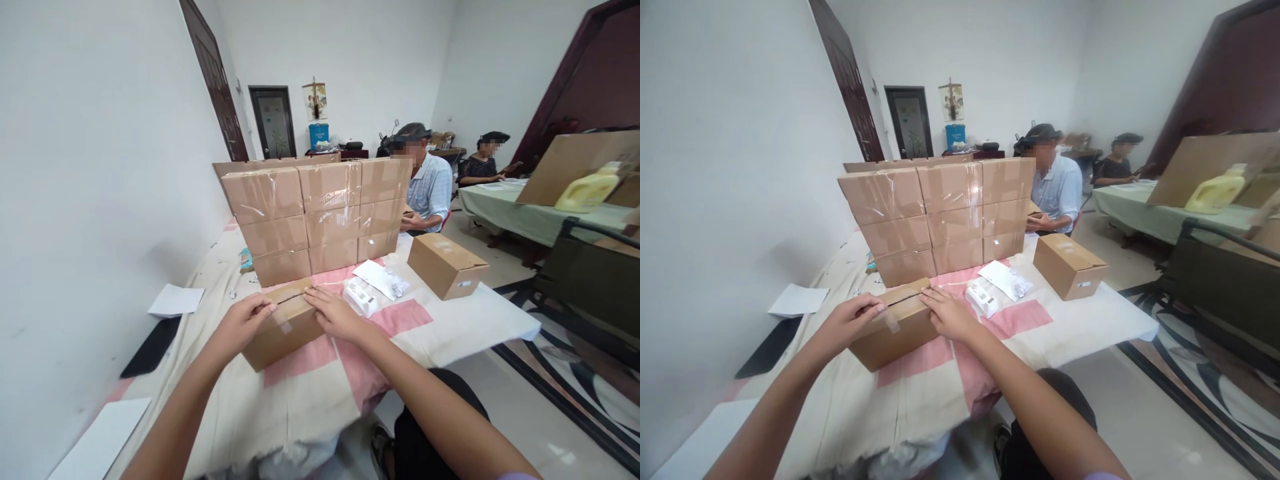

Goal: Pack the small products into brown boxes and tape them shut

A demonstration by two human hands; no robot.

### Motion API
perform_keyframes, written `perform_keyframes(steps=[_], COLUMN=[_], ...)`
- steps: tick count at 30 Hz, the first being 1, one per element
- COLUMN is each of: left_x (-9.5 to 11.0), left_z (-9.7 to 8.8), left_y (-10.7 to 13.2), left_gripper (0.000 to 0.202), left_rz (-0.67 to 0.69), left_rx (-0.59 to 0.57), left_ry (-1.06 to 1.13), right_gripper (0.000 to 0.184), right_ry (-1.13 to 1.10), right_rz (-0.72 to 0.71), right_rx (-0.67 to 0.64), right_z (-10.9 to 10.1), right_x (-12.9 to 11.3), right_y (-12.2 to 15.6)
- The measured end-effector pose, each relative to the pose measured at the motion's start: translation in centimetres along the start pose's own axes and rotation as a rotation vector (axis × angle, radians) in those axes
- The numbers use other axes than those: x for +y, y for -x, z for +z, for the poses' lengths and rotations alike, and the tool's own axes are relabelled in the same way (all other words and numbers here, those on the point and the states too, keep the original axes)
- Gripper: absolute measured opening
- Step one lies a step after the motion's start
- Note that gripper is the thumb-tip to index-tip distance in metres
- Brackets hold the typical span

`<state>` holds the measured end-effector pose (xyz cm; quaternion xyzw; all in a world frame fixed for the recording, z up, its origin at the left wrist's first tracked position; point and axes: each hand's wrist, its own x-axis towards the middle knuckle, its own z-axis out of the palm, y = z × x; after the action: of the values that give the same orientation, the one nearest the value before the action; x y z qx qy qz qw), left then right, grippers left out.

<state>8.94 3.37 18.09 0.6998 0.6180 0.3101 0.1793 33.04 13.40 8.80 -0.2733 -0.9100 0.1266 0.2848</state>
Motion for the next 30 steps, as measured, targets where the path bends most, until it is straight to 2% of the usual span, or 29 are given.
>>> perform_keyframes(steps=[3, 6, 9, 12, 16, 21, 27, 30], left_x=[-1.0, -2.8, -4.9, -6.5, -7.4, -7.8, -7.9, -7.8], left_z=[-0.7, -0.7, 0.2, 1.2, 1.6, 1.3, 1.6, 1.8], left_y=[-2.6, -4.9, -6.3, -6.7, -6.6, -6.8, -7.4, -7.2], left_gripper=[0.033, 0.031, 0.037, 0.040, 0.043, 0.067, 0.060, 0.065], left_rz=[0.019, -0.028, -0.081, -0.099, -0.097, -0.091, -0.068, -0.055], left_rx=[-0.144, -0.153, -0.179, -0.207, -0.188, -0.206, -0.204, -0.187], left_ry=[-0.084, -0.091, -0.054, -0.002, 0.022, 0.012, -0.035, -0.066], right_gripper=[0.065, 0.066, 0.067, 0.066, 0.065, 0.062, 0.059, 0.058], right_ry=[0.035, 0.037, 0.034, 0.030, 0.005, -0.010, 0.000, 0.011], right_rz=[-0.003, -0.002, 0.000, -0.008, -0.023, -0.031, -0.048, -0.041], right_rx=[0.008, 0.003, -0.005, -0.002, 0.006, 0.030, 0.037, 0.023], right_z=[0.3, 0.3, 0.3, 0.3, 0.4, 0.7, 0.6, 0.4], right_x=[0.0, -0.1, 0.0, 0.1, 0.2, 0.3, 0.2, 0.0], right_y=[0.1, 0.2, 0.2, 0.2, 0.2, 0.2, 0.4, 0.4])
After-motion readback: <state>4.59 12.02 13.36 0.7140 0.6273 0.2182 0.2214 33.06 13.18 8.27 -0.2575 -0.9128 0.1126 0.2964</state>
